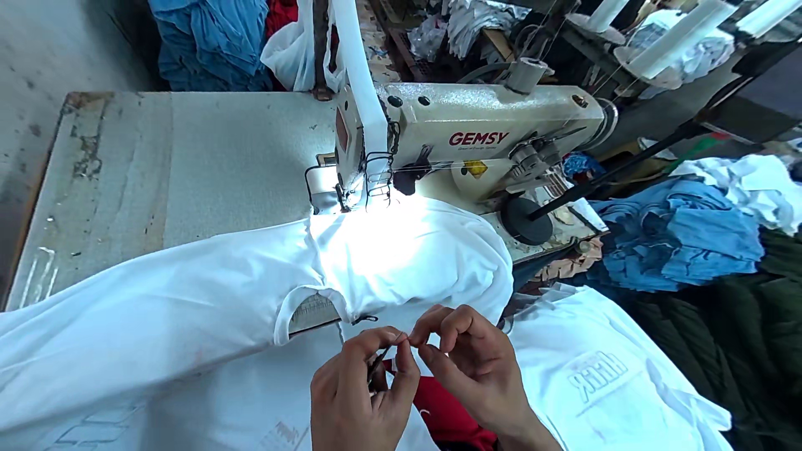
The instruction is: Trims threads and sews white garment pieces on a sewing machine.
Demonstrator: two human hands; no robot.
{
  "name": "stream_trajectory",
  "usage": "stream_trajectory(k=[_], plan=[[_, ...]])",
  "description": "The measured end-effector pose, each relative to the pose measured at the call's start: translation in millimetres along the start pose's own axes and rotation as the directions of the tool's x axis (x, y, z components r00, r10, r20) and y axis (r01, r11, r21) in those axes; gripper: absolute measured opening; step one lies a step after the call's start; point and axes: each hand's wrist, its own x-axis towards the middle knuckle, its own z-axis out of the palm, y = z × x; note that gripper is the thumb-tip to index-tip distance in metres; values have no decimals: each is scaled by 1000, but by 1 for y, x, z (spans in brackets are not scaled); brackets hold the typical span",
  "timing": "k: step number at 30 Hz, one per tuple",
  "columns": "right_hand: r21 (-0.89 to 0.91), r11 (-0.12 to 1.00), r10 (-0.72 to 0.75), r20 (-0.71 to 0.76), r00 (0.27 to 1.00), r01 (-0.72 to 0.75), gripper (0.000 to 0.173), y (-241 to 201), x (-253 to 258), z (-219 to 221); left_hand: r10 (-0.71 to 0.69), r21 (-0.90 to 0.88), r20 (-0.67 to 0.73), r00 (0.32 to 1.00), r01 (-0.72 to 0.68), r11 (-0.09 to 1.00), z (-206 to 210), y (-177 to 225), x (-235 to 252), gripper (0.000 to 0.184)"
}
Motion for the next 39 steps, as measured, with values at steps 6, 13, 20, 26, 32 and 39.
stream_trajectory(k=[6,13,20,26,32,39], plan=[[14,1000,-7,12,1000,7,15,0,-2,-1,-83,-99,-72,994,76,992,7,1,-3,28],[232,971,46,15,999,-48,14,3,-2,1,-140,-253,-118,983,107,962,11,3,-4,34],[514,848,124,50,991,-132,11,9,-3,2,-194,-369,-100,976,145,918,8,8,-3,39],[669,721,162,88,983,-179,10,10,-3,4,-222,-466,-73,972,164,870,8,9,-3,39],[803,553,200,130,971,-222,9,11,-1,8,-305,-583,32,952,266,768,2,10,-4,36],[867,438,239,143,960,-238,11,12,-1,10,-336,-596,71,939,310,741,-1,8,-9,32]])
